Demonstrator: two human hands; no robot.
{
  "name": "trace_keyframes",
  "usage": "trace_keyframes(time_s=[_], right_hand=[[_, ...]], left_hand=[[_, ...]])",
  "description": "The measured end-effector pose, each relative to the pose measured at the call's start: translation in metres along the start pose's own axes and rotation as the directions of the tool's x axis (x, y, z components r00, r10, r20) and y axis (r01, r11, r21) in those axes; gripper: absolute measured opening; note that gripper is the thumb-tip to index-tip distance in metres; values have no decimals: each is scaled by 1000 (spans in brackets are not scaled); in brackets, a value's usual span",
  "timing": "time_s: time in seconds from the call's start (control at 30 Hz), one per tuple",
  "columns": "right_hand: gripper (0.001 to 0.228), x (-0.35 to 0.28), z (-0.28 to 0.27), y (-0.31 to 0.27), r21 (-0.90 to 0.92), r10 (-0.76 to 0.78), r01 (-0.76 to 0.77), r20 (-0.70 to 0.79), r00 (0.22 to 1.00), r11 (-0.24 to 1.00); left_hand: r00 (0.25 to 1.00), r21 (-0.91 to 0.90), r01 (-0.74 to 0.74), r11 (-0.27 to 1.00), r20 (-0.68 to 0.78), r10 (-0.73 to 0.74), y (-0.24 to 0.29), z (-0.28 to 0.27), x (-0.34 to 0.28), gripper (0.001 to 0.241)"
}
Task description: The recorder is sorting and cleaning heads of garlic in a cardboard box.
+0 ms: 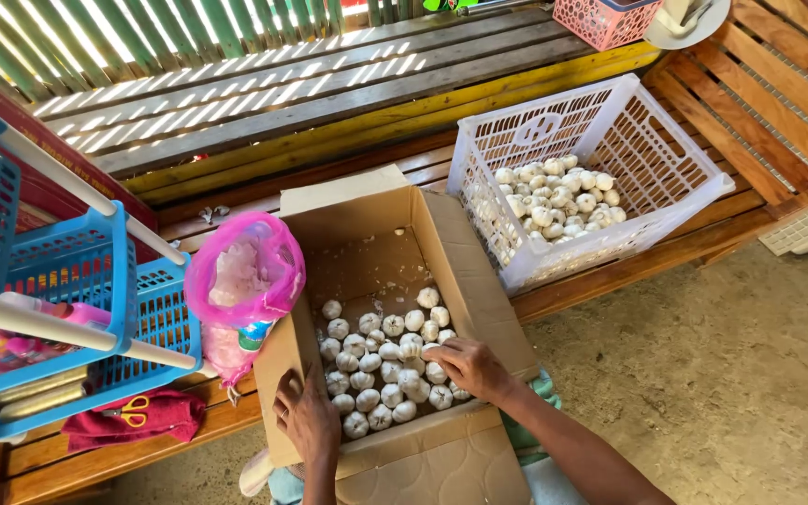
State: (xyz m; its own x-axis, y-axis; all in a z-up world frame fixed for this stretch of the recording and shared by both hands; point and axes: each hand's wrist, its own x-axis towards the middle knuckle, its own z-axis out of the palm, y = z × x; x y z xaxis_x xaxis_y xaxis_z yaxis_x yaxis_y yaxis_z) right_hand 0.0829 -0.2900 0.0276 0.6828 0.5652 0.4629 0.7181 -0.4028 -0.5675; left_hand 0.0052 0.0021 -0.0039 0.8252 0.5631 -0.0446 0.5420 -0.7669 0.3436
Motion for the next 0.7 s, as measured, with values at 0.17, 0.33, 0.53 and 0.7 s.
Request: trace_keyframes(time_s=[0.17, 0.33, 0.53, 0.7], right_hand=[[16, 10, 5, 5, 12, 141, -141, 21, 990, 990], [19, 8, 8, 11, 27, 98, -99, 27, 995, 995], [15, 19, 0, 9, 83, 228, -230, 25, 973, 970], [16, 21, 1, 17, 52, 157, -158, 28, 987, 986]], left_hand=[[1000, 2, 17, 1000, 9, -17, 2, -1, 4, 72], [1000, 13, 27, 1000, 6, -27, -1, 2, 1, 62], [1000, -18, -7, 1000, -6, 7, 0, 1, 2, 50], [1000, -17, 16, 1000, 11, -16, 2, 3, 3, 50]])
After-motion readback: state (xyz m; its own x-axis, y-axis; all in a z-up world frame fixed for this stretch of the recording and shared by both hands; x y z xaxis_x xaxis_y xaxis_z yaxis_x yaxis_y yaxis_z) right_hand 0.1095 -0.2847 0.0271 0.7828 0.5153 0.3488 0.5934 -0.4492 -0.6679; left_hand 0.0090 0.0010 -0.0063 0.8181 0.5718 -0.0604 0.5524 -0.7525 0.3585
